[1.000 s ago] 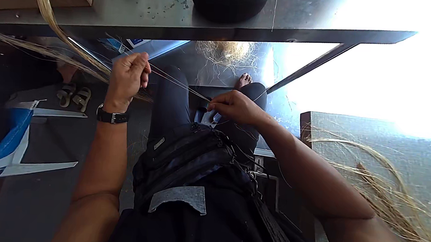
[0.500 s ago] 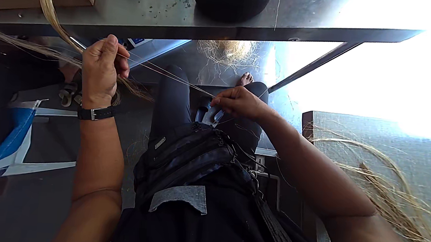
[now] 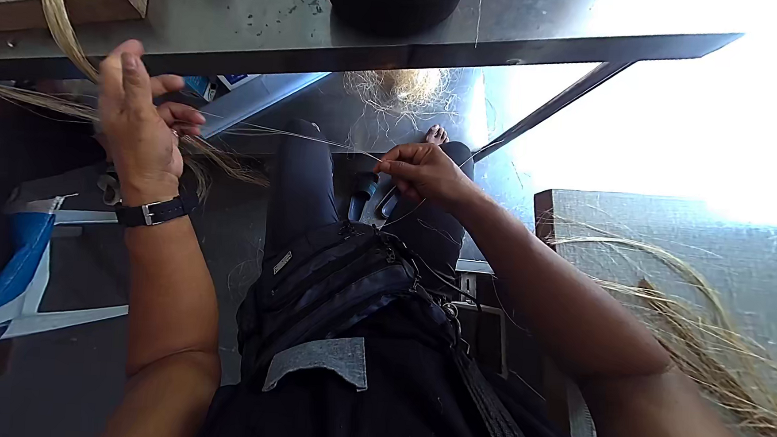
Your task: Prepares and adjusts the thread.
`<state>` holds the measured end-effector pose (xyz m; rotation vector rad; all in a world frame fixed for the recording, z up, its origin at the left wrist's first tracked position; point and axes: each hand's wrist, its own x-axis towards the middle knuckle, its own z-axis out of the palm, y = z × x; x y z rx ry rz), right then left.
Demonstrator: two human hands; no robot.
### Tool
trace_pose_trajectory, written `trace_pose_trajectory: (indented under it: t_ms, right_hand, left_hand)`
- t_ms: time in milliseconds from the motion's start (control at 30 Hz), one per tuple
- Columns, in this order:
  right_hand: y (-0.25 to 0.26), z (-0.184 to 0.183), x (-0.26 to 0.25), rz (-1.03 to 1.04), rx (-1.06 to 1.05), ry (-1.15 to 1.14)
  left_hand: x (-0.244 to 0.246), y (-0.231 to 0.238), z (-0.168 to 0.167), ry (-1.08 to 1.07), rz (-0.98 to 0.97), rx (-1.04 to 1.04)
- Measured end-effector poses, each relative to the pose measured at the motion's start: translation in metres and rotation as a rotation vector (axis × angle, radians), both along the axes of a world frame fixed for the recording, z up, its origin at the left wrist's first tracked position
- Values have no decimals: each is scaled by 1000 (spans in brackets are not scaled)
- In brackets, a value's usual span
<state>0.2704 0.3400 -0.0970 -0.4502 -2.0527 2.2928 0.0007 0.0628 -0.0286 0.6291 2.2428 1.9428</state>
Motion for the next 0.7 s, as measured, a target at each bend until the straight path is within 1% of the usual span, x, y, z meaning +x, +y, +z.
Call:
trace_pose_trajectory:
  t_ms: [33,100,233,300,400,467,500,533,567,600,633,700]
  right_hand:
    - [2,-2,-1,-17,-3,-1]
    - [3,-2,-2,-50,-5,-7]
    - [2,-2,-2,-69,2,0]
    - [2,-3,-2,-68,15,-1]
    - [2,-3,-1,-80,26,2]
    - [2,-1,-1,-90,26,-3]
    - [2,0,-1,-95,26,-9]
    - [1,0,-1,-95,27,-12]
    - [1,0,-1,-92,26,-11]
    - [1,0,-1,-85,24,-8]
    - [0,0,-1,-75,24,-6]
    - [-1,2,-1,-49,25,-3]
  left_hand:
    - [2,1,0,31,65,23]
    - [10,4,1,139,113,72]
    - [34,7,14,376,32,139]
    - [44,6,29,522,22,135]
    - [56,1,48,698,105,147]
    - [65,-8,50,778,179,142]
    - [68,-14,46,806,185,80]
    - [68,-14,47,831,133,59]
    - [65,-5,52,838,33,68]
    - [64,5,54,813,-75,14]
    - [65,15,51,767,-184,-72]
    - [67,36,33,678,-423,-296]
